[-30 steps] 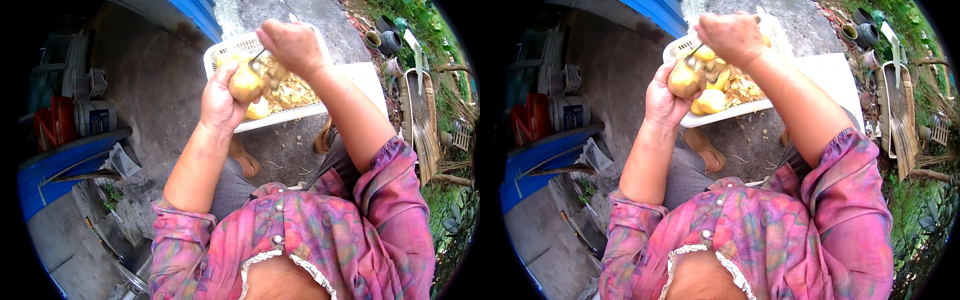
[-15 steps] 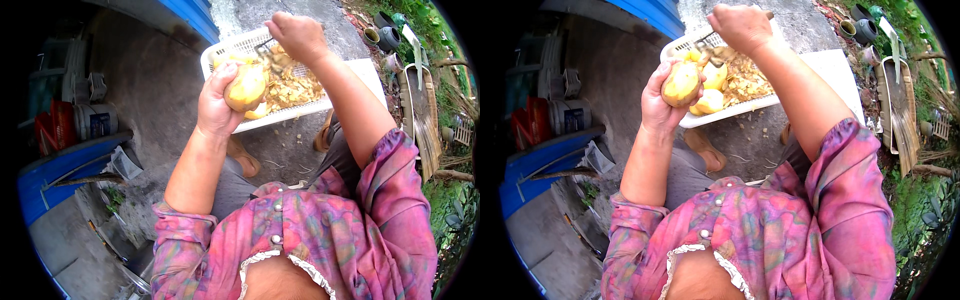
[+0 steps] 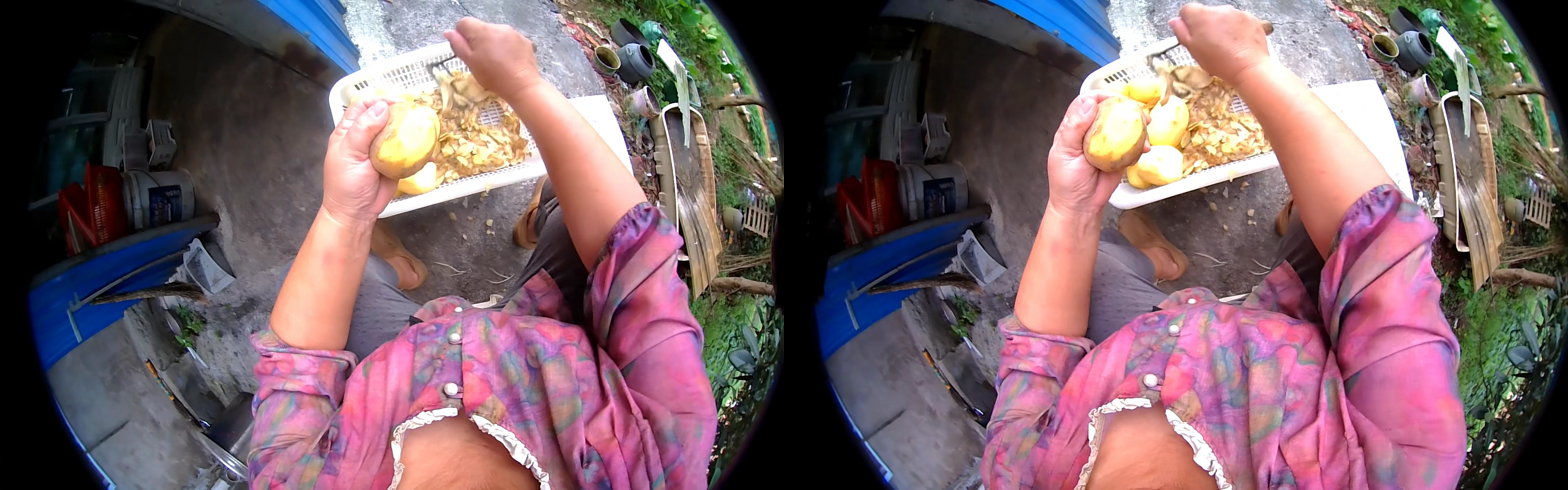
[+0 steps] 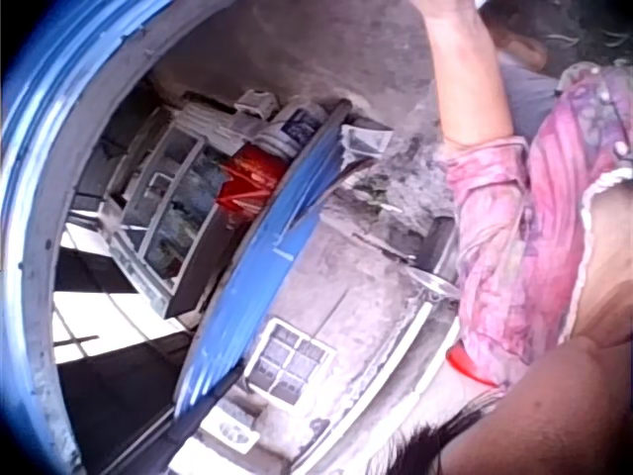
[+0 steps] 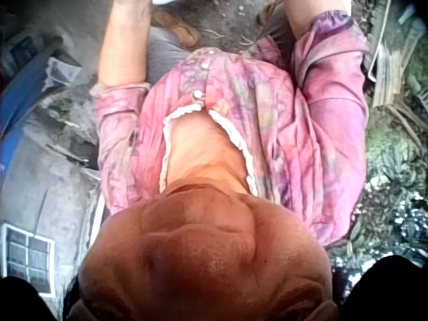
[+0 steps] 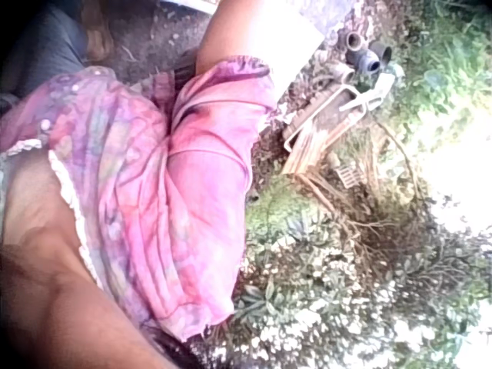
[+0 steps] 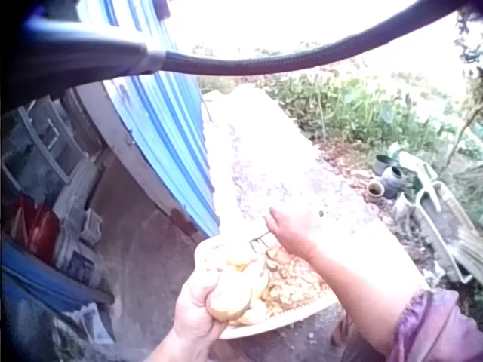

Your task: The person sits on a low stool outdoors and peels potatoes using a peeler. They hold the potatoes in their left hand and remove the skin with the peeler in their right hand, placing the peeled potatoes and skins into a white plastic basket on their lap.

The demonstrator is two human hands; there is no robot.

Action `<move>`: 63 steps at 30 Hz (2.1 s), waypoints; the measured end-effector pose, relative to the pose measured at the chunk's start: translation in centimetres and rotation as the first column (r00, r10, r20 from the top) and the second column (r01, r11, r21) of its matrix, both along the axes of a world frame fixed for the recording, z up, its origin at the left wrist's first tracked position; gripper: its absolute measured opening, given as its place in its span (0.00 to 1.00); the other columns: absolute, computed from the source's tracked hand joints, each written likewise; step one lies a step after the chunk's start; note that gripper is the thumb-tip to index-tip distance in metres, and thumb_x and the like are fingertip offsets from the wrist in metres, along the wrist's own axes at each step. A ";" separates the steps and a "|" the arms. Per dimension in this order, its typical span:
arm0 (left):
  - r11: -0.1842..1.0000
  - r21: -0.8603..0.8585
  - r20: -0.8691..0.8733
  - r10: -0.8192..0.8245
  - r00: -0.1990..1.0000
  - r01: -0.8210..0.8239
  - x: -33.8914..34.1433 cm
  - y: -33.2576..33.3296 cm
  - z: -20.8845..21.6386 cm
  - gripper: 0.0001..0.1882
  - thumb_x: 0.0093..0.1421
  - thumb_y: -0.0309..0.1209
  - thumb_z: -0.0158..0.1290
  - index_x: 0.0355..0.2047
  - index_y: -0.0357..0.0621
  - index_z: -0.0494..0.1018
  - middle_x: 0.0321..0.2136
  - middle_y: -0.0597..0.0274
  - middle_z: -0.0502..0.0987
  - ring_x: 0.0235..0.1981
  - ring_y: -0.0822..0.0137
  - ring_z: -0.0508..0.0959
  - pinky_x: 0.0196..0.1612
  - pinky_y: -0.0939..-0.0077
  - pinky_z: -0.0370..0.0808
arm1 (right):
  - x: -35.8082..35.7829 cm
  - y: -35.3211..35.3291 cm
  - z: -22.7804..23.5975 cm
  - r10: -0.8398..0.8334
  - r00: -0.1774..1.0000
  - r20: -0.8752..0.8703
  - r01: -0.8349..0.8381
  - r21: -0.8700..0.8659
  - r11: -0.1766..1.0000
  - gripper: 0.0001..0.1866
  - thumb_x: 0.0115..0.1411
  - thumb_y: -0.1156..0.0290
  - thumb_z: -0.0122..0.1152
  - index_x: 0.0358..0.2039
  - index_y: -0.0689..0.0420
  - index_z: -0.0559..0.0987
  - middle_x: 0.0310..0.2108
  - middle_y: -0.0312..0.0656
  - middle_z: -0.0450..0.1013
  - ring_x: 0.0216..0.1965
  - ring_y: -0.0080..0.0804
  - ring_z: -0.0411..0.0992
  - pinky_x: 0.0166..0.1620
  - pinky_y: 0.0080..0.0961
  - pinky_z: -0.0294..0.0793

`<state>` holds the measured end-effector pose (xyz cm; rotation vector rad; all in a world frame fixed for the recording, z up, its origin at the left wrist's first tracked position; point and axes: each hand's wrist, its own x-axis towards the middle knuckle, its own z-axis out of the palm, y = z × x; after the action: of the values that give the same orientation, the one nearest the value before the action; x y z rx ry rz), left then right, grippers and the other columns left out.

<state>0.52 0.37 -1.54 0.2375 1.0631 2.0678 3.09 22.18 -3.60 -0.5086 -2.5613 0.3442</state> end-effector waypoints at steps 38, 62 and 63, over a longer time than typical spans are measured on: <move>0.997 0.040 0.240 -0.070 0.968 0.062 -0.9 0.3 -0.7 0.18 0.64 0.34 0.44 0.50 0.36 0.66 0.43 0.51 0.75 0.43 0.59 0.77 0.45 0.65 0.75 | 0.1 -3.3 1.5 0.353 0.917 -0.187 -0.364 -0.025 0.931 0.15 0.61 0.56 0.52 0.24 0.52 0.75 0.17 0.41 0.74 0.23 0.43 0.76 0.30 0.39 0.75; 0.992 -0.078 -0.175 0.081 0.981 -0.096 0.2 0.5 0.1 0.10 0.65 0.28 0.42 0.39 0.35 0.70 0.37 0.57 0.76 0.37 0.71 0.76 0.44 0.76 0.73 | 1.3 -5.1 4.7 0.363 0.932 0.002 -0.363 -0.013 0.932 0.15 0.60 0.55 0.52 0.27 0.50 0.78 0.20 0.46 0.75 0.26 0.45 0.77 0.30 0.38 0.76; 0.993 -0.076 -0.185 0.072 0.980 -0.087 0.2 0.4 0.1 0.10 0.65 0.28 0.42 0.39 0.35 0.70 0.36 0.57 0.76 0.37 0.71 0.76 0.44 0.76 0.73 | 1.2 -5.0 4.4 0.354 0.935 -0.032 -0.355 -0.033 0.934 0.15 0.61 0.55 0.52 0.26 0.51 0.78 0.21 0.45 0.76 0.26 0.45 0.77 0.30 0.38 0.76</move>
<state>0.77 0.72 -1.40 0.3515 1.2859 2.0974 4.32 17.23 0.79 -0.0479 -2.6196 0.5218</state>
